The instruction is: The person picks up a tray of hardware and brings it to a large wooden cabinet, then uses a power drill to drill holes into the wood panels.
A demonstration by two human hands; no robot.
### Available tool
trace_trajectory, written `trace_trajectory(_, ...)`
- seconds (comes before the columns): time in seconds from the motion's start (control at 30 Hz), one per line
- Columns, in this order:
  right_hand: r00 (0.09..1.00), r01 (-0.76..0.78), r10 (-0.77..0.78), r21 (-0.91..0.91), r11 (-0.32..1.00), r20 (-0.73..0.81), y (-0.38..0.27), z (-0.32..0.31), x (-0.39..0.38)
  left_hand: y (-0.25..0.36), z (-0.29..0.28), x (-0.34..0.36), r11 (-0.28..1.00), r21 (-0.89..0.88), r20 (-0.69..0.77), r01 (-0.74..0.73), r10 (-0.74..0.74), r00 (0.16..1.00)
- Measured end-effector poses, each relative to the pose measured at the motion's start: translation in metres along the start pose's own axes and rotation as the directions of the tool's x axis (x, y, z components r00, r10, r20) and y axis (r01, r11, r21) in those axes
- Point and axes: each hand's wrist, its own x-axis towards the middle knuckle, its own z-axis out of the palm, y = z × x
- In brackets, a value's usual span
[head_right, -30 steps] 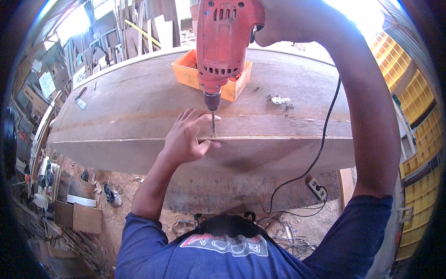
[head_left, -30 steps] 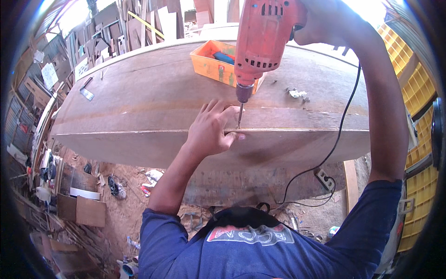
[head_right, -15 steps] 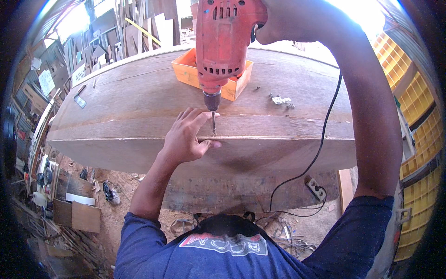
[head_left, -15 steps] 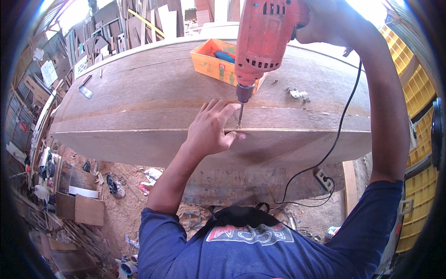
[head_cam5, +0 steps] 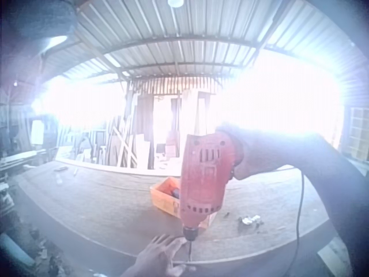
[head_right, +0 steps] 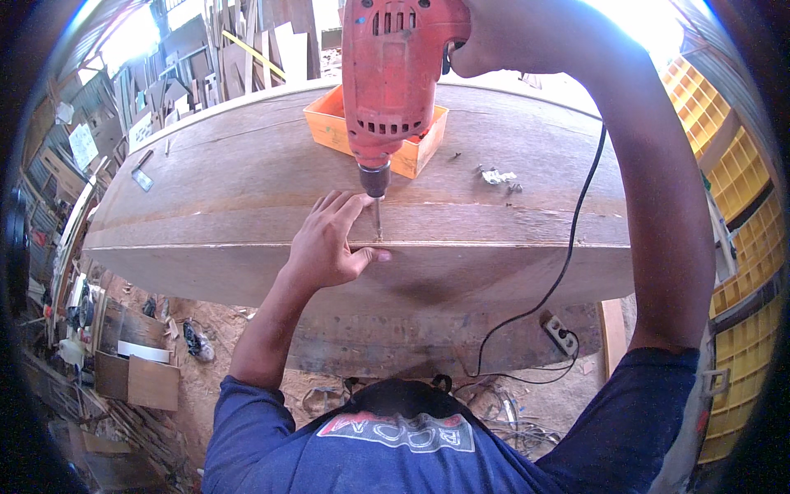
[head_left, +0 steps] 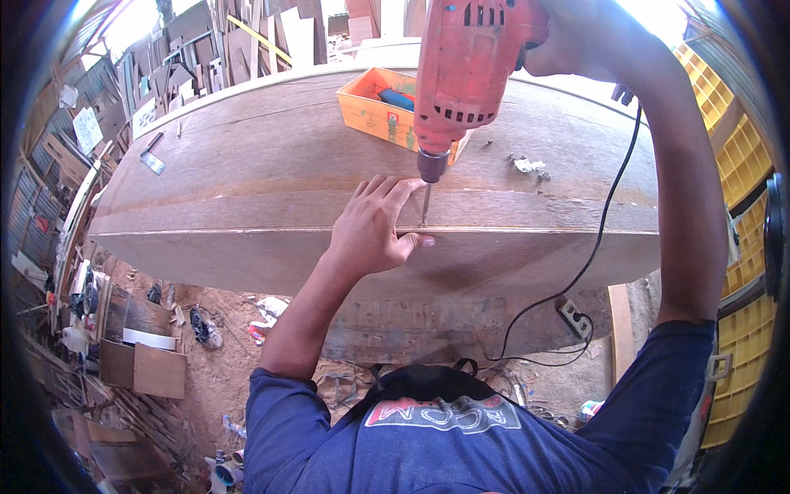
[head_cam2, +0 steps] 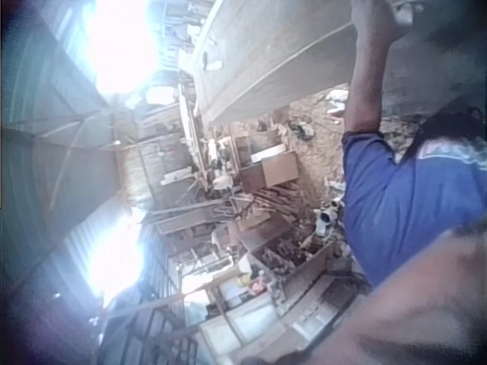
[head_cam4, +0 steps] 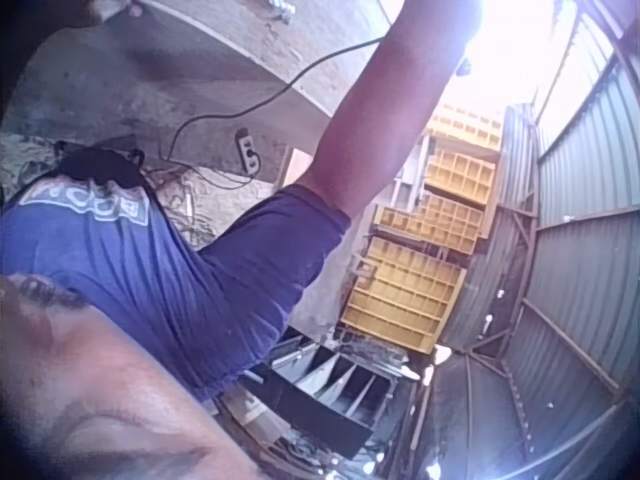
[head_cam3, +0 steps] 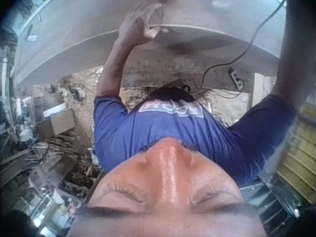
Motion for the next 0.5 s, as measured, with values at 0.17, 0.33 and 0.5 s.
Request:
trace_trajectory(0.17,0.992,0.063,-0.077,0.136,0.989,0.096,0.004,0.000,0.004,0.001,0.000,0.001,1.000,0.017,0.019,0.017,-0.017,1.000)
trace_trajectory(0.33,0.988,0.148,-0.152,0.111,0.983,0.023,0.005,0.008,0.008,0.003,-0.001,0.002,1.000,0.016,0.034,0.024,-0.024,0.999)
trace_trajectory(0.5,0.994,0.111,-0.113,0.119,0.987,0.012,-0.003,0.004,0.001,0.002,0.001,0.002,1.000,-0.010,0.005,-0.001,0.002,1.000)
